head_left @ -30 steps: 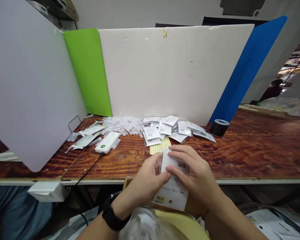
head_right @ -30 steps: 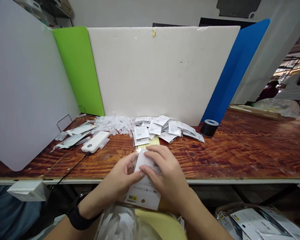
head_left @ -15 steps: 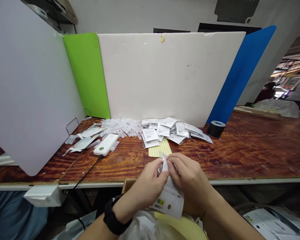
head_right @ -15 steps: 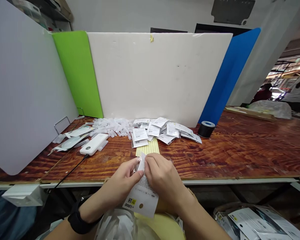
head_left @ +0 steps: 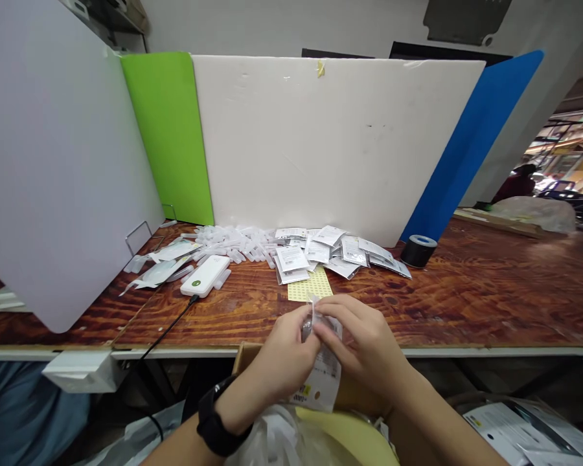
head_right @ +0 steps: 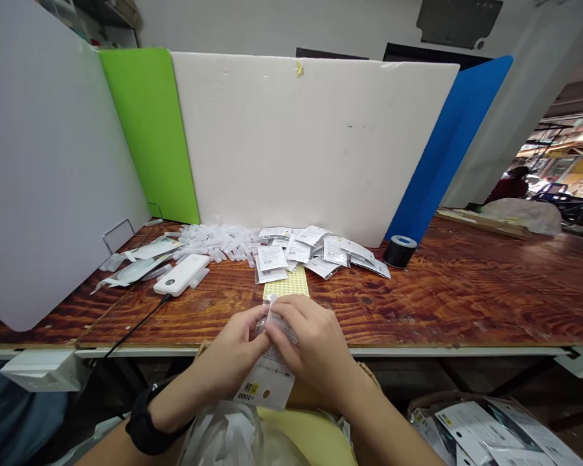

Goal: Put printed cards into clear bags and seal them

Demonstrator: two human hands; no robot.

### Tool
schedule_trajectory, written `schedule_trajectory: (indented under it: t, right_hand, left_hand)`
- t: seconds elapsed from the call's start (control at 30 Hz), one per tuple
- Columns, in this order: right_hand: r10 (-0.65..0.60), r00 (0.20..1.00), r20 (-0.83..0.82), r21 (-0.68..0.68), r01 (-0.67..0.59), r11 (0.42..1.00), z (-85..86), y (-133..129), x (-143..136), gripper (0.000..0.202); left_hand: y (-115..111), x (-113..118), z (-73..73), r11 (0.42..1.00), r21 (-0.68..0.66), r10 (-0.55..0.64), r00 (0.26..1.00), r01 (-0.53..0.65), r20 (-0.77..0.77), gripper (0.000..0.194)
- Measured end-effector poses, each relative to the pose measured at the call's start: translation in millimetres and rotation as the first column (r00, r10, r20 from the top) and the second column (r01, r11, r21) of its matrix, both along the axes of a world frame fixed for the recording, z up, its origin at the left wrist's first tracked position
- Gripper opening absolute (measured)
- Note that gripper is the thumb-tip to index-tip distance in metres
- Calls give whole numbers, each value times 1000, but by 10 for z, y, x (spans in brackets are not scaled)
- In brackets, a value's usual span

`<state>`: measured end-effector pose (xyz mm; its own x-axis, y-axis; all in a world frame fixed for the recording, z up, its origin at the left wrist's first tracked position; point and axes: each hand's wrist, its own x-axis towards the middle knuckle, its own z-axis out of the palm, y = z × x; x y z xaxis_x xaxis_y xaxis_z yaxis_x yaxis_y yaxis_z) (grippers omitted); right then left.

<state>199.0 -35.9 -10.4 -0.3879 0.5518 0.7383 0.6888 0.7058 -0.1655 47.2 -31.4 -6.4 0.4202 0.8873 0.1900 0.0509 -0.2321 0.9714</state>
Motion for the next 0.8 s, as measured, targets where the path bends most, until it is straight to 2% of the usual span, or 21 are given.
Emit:
schedule_trajectory:
  t: [0.07, 0.2, 0.4, 0.63, 0.8]
  right_hand:
    - [-2, 1000, 27, -9, 3, 1000, -10, 2, -6, 11]
    - [-5, 999, 48, 59, 2, 998, -53, 32, -36, 15]
    - [-11, 995, -101, 47, 16, 999, -87, 46, -80, 17]
    - [-50, 938, -344, -136, 3, 991, -81, 52, -98, 15]
    - [-172, 830, -531, -348, -29, 937, -46, 88, 10, 16]
  left_hand:
    - [3, 0, -20, 999, 45, 8, 998, -5, -58, 28]
    - [-9, 15, -46, 991, 131, 53, 987, -33, -154, 31]
    - [-10, 23, 10, 994, 106, -6, 988, 22, -152, 34]
    - [20, 0, 19, 991, 119, -49, 993, 61, -103, 35]
    - [13, -19, 15, 997, -7, -78, 997, 78, -4, 36]
